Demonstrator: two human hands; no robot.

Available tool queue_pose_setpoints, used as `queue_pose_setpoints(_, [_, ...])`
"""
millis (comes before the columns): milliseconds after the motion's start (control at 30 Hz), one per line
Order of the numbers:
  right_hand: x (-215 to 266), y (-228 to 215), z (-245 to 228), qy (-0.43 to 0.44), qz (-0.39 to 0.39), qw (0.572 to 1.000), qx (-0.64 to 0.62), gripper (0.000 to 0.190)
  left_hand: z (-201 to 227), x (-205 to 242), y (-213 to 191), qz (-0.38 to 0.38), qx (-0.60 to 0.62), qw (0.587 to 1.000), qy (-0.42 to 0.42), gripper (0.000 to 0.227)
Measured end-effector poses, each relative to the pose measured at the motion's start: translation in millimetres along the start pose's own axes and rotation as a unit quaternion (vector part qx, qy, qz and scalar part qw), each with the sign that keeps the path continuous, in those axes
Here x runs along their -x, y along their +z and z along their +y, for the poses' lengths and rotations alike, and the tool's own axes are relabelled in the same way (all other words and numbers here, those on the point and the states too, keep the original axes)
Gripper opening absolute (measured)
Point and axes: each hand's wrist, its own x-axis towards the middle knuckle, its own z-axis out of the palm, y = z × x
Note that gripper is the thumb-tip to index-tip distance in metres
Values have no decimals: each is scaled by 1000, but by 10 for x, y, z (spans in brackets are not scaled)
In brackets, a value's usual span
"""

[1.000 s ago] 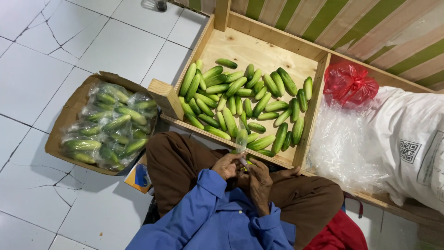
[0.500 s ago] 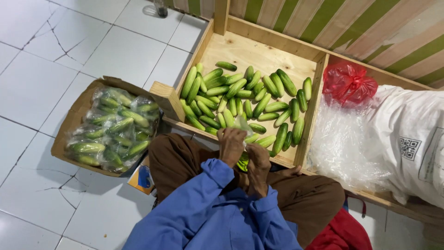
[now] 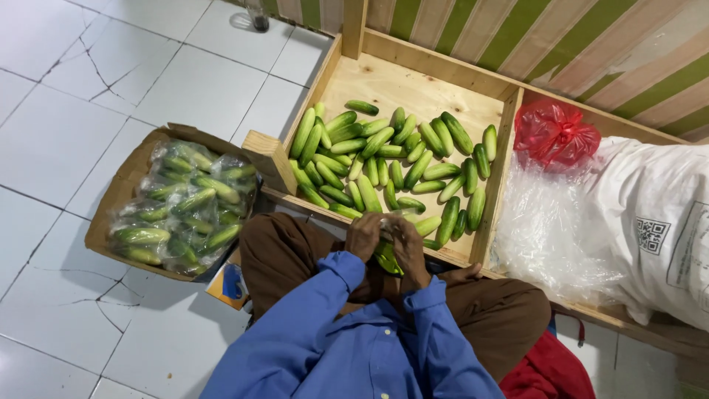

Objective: Bagging individual cucumbers and placing them into a cardboard box for distribution

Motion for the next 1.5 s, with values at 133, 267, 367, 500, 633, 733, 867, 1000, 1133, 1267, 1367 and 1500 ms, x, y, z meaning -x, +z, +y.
queue_pose_setpoints(133, [2,265,241,219,5,958,-187,11,-6,123,93,60,323,903,-276,11])
queue_pose_setpoints(267, [-56,360,156,282,60,938,-195,11,-208,194,301,39,420,840,-341,15])
queue_pose_setpoints(367, [-149,360,94,277,47,946,-162,17,-297,149,121,4,472,821,-321,14])
queue_pose_setpoints(500, [-164,402,278,316,66,927,-192,31,-291,133,22,-7,515,791,-330,18])
queue_pose_setpoints(633, [-137,373,241,260,20,956,-135,11,-260,85,-21,-13,572,728,-378,27])
queue_pose_setpoints(733, [-129,285,97,225,-25,967,-118,14,-300,84,-24,5,577,712,-401,26])
queue_pose_setpoints(867, [-153,101,-205,165,-61,977,-117,29,-330,48,2,21,538,714,-448,22])
queue_pose_setpoints(1000, [-197,122,-162,177,-43,979,-89,21,-235,19,-86,27,531,724,-439,20])
queue_pose_setpoints(1133, [-208,246,121,196,-44,977,-75,19,-82,21,-202,67,378,853,-355,15])
queue_pose_setpoints(1267, [-203,323,296,264,-33,951,-158,22,10,58,-214,84,241,935,-246,21])
queue_pose_setpoints(1367, [-216,307,96,339,-16,901,-272,25,-237,264,217,92,218,949,-208,27])
queue_pose_setpoints(1500, [-293,105,-169,338,-74,896,-279,27,-206,196,69,98,245,940,-215,22])
